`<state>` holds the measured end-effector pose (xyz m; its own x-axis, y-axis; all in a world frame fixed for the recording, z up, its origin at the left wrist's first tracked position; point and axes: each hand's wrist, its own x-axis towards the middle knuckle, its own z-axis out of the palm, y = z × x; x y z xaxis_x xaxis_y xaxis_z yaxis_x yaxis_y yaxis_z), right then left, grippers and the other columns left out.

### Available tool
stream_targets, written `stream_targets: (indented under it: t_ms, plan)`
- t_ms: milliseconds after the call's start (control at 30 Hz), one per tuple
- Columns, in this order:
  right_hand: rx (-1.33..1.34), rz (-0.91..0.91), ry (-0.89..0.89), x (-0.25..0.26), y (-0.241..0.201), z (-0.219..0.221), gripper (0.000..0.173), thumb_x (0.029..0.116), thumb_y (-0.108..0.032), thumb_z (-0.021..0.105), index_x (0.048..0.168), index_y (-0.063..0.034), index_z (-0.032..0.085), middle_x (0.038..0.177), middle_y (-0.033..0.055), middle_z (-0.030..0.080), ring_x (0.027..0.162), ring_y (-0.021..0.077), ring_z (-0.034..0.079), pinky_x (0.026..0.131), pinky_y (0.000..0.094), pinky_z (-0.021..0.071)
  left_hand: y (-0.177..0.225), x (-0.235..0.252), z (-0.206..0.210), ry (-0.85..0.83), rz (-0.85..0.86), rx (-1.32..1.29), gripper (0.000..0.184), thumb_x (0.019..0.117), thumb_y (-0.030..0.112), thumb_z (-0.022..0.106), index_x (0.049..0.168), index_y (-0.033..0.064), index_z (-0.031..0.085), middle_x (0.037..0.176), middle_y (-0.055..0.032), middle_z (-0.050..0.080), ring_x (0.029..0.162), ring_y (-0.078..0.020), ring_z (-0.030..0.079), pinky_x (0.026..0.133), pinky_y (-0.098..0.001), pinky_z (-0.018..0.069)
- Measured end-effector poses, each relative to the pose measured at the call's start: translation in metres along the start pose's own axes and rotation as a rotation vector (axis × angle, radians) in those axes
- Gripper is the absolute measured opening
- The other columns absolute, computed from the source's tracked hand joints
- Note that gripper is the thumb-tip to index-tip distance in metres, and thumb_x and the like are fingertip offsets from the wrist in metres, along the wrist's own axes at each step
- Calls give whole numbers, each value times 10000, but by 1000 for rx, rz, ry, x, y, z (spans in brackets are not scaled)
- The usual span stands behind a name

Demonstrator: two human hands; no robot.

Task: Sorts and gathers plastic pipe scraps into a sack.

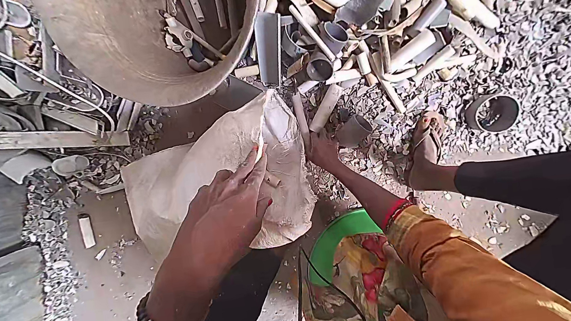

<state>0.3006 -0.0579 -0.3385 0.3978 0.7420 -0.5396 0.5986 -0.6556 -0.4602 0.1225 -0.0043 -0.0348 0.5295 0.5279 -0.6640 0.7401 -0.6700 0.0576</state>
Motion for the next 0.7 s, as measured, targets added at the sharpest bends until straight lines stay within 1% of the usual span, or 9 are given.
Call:
stream_targets:
  t_ms: [133, 200, 233, 367, 467, 533, 633, 667, 700]
  plan:
    - [427, 240, -170, 6, 11, 8, 381, 891, -142, 721, 1179, 84, 616, 1104, 293, 656, 1018, 415, 650, 882, 600, 506, -4, -1, -4, -2, -7, -21, 655, 1052, 386, 563, 1628, 188, 320, 1658, -27, 355, 1373, -367, 506, 1024, -572, 464]
    - [731, 315, -178, -11, 8, -10, 334, 945, -54, 649, 1243, 81, 583, 1038, 214, 671, 890, 273, 675, 808, 431, 556, -3, -2, -11, -41, -35, -23, 674, 1055, 364, 566, 1644, 215, 274, 1674, -24, 321, 1381, -368, 494, 1038, -571, 450]
    - [931, 352, -191, -26, 2, -26, 293, 1006, -54, 591, 1275, 56, 551, 974, 159, 676, 789, 197, 678, 709, 337, 567, -3, -3, -14, -47, -52, -21, 670, 1055, 358, 567, 1644, 231, 272, 1685, -15, 295, 1381, -366, 490, 1030, -577, 449]
    - [1376, 294, -288, -95, -13, -103, 268, 1108, -236, 451, 1244, -14, 516, 807, 92, 656, 639, 167, 661, 591, 303, 573, 4, -11, -14, 158, -123, 10, 594, 1023, 328, 625, 1581, 272, 429, 1695, 20, 271, 1319, -406, 529, 917, -623, 489]
    - [1279, 25, -328, -140, -34, -157, 179, 1098, -180, 462, 1211, -48, 505, 736, 25, 579, 540, 90, 572, 514, 221, 523, 19, -16, -22, 522, -70, -34, 537, 976, 251, 709, 1490, 204, 561, 1641, -55, 380, 1249, -457, 574, 861, -664, 506]
    - [1063, -192, -336, -170, -48, -192, 186, 1046, -79, 534, 1225, -33, 511, 771, 39, 595, 563, 83, 577, 533, 205, 516, 30, -17, -26, 774, 95, 1, 626, 906, 134, 769, 1491, 192, 552, 1624, -79, 399, 1314, -460, 520, 908, -666, 489]
    - [476, -421, -312, -215, -62, -248, 252, 973, -83, 687, 1186, -60, 554, 851, 51, 645, 648, 87, 643, 630, 243, 567, 59, -27, -34, 1009, 255, 128, 788, 836, 22, 748, 1539, 271, 492, 1658, -25, 359, 1535, -440, 240, 1119, -783, 186]
    - [280, -484, -257, -229, -62, -264, 278, 940, -94, 727, 1177, -74, 583, 847, 49, 644, 671, 103, 636, 645, 280, 556, 69, -30, -35, 1061, 286, 150, 689, 857, 15, 712, 1489, 243, 560, 1593, -34, 466, 1527, -435, 268, 1137, -782, 125]
    - [94, -531, -179, -242, -62, -278, 290, 919, -101, 752, 1165, -87, 599, 821, 54, 631, 679, 143, 617, 643, 334, 526, 79, -32, -33, 1101, 315, 144, 519, 869, 28, 707, 1362, 183, 672, 1417, -67, 636, 1461, -435, 396, 1154, -766, 132]
